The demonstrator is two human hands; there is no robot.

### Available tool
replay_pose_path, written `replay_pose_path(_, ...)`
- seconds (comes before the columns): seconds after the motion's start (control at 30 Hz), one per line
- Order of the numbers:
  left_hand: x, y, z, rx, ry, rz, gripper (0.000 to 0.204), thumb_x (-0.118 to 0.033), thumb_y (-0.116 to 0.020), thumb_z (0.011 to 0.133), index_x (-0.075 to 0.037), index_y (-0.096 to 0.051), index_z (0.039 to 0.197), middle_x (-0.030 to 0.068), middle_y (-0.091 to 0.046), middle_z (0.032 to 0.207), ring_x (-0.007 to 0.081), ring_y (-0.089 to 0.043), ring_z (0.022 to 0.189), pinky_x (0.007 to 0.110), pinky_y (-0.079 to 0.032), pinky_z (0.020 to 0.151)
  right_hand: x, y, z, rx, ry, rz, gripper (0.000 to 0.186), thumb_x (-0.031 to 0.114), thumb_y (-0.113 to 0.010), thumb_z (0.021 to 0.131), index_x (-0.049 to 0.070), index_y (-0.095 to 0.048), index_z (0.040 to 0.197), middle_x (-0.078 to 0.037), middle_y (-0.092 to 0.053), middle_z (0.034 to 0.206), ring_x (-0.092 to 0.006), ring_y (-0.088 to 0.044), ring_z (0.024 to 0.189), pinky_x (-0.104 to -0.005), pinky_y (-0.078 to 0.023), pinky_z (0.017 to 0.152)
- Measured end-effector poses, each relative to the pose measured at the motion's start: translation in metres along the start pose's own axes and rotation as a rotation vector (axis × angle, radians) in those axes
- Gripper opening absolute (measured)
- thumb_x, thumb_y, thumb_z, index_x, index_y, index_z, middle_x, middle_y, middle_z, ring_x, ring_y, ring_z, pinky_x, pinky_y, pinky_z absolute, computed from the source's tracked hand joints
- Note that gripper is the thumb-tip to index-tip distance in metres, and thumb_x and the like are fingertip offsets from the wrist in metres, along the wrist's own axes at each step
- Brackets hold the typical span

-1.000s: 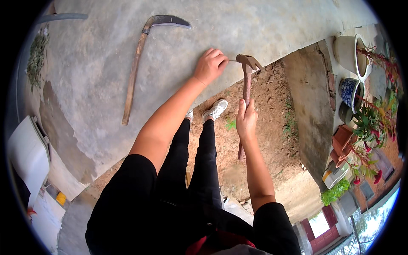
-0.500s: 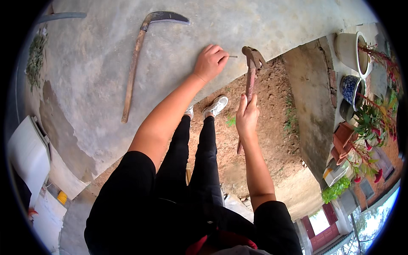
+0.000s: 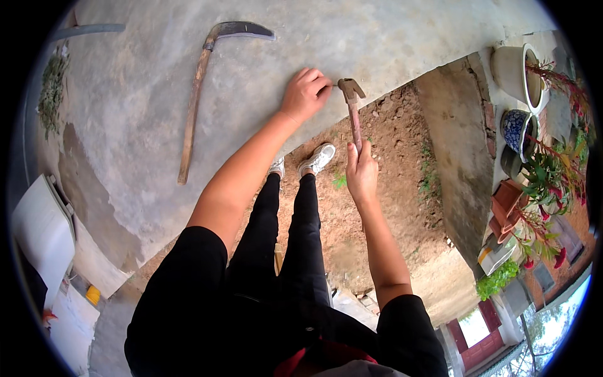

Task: The person holds a sickle and a hammer, then uses the hammer to strike the sickle's head, likely to tighten the metal head onto the wooden handle. The person repeatedly strikes the tool while holding it against a concrete surface.

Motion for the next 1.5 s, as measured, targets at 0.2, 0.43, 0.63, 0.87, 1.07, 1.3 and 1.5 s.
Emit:
replay_pose_path(0.2,-0.003,0.008,-0.001,0.115,0.186,-0.088,0.003,-0.010,-0.069,0.082,-0.010,-0.068,0.085,0.0021,-0.064,0.085,0.0202,-0.060,0.082,0.035,-0.048,0.070,0.027,0.023,0.089,-0.249,0.114,-0.157,0.036,0.038,-0.054,0.098,0.006,-0.053,0.113,-0.019,-0.068,0.080,-0.0394,-0.066,0.071,-0.0474,-0.049,0.062)
replay_pose_path(0.43,-0.027,0.038,-0.013,0.322,1.281,-1.224,0.014,-0.018,-0.068,0.090,-0.007,-0.067,0.099,0.0013,-0.067,0.091,0.0100,-0.061,0.081,0.028,-0.048,0.069,0.020,0.015,0.195,-0.406,0.195,-0.319,0.037,0.035,-0.061,0.092,0.008,-0.056,0.117,-0.018,-0.067,0.097,-0.0364,-0.066,0.086,-0.0444,-0.051,0.071)
replay_pose_path(0.63,-0.033,0.056,-0.013,0.216,1.430,-1.453,0.013,-0.015,-0.066,0.091,-0.003,-0.066,0.097,0.0020,-0.065,0.086,0.0102,-0.058,0.073,0.024,-0.048,0.067,0.058,0.023,0.189,-0.432,0.391,-0.116,0.030,0.030,-0.064,0.092,0.005,-0.066,0.108,-0.018,-0.066,0.098,-0.0347,-0.063,0.088,-0.0430,-0.050,0.077)
replay_pose_path(0.87,-0.050,0.066,-0.011,0.134,1.341,-1.506,0.019,-0.020,-0.066,0.092,-0.005,-0.066,0.104,0.0011,-0.065,0.093,0.0102,-0.059,0.081,0.025,-0.049,0.073,0.107,0.016,0.122,0.445,-0.033,0.883,0.031,0.028,-0.068,0.093,-0.001,-0.069,0.103,0.000,-0.062,0.081,-0.0094,-0.057,0.070,-0.0234,-0.051,0.068)
replay_pose_path(1.07,0.006,0.114,0.002,-0.149,0.818,-0.204,0.039,-0.035,-0.073,0.084,-0.007,-0.061,0.109,0.0100,-0.056,0.113,0.0231,-0.056,0.102,0.039,-0.049,0.083,0.096,0.043,0.105,0.178,-0.080,0.790,0.021,0.023,-0.073,0.089,0.002,-0.067,0.089,0.002,-0.058,0.069,-0.0069,-0.053,0.061,-0.0221,-0.044,0.056)
replay_pose_path(1.3,0.134,0.184,0.006,0.021,0.805,0.637,0.048,-0.036,-0.073,0.076,-0.009,-0.054,0.112,0.0133,-0.057,0.109,0.0347,-0.054,0.107,0.045,-0.044,0.091,0.023,0.030,0.037,0.117,-0.354,1.066,0.017,0.021,-0.071,0.091,0.005,-0.064,0.091,0.001,-0.058,0.070,-0.0070,-0.054,0.060,-0.0219,-0.048,0.055)
replay_pose_path(1.5,0.043,0.153,0.014,0.169,0.577,0.087,0.034,-0.024,-0.067,0.085,-0.008,-0.048,0.108,0.0129,-0.067,0.088,0.0348,-0.065,0.082,0.044,-0.049,0.070,0.013,0.028,0.016,-0.018,-0.323,1.106,0.012,0.014,-0.067,0.093,0.003,-0.065,0.094,-0.003,-0.066,0.080,-0.0095,-0.061,0.068,-0.0240,-0.052,0.062)
Point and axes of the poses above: each hand's wrist, its own z-axis towards the middle knuckle, its own y-axis out of the back of the hand, x = y × z, the point moved 2 cm from there along z, towards the middle knuckle
